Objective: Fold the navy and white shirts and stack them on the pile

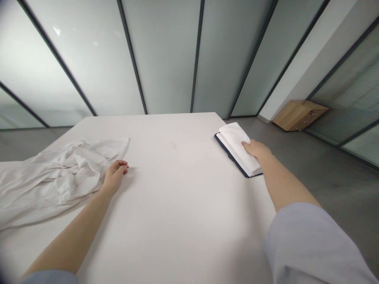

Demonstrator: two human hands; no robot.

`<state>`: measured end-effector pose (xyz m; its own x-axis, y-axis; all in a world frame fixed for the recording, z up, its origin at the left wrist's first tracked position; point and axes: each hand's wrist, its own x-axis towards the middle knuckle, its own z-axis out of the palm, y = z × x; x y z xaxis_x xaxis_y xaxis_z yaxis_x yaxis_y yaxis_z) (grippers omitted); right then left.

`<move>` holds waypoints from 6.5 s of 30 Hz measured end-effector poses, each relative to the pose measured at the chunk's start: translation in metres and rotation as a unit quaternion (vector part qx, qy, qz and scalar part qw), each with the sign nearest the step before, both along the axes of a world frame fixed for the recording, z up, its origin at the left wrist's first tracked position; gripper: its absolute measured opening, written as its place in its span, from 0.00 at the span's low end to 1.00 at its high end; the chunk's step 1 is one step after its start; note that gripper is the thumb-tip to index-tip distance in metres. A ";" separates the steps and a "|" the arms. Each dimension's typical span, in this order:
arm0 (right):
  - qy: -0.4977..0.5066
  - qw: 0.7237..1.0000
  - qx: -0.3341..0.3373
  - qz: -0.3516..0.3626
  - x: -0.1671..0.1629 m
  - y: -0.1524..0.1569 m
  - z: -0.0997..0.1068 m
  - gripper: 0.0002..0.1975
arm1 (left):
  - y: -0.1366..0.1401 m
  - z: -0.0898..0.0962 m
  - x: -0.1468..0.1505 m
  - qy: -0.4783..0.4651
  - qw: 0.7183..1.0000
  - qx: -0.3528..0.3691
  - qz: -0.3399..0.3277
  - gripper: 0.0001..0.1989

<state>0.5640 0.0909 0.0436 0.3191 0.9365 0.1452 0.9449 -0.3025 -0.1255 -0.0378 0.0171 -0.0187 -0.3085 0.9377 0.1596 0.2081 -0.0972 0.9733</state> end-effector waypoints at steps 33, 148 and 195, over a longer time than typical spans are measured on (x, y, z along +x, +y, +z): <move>0.060 0.943 -0.020 0.328 -0.255 -0.046 -0.065 0.22 | -0.006 0.002 0.021 0.268 0.958 0.029 -0.102 0.03; 0.102 0.974 0.067 0.189 -0.267 -0.052 -0.069 0.26 | -0.015 0.007 0.093 0.564 0.811 -0.028 -0.155 0.34; 0.514 0.822 0.079 0.232 -0.275 -0.054 -0.045 0.17 | -0.020 0.017 0.114 0.475 0.850 0.056 -0.221 0.28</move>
<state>0.2892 0.0366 -0.0016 -0.0364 0.9875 0.1532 0.3247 0.1567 -0.9327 0.0766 -0.0027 -0.0014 0.3870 0.8915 0.2355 0.8144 -0.4502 0.3661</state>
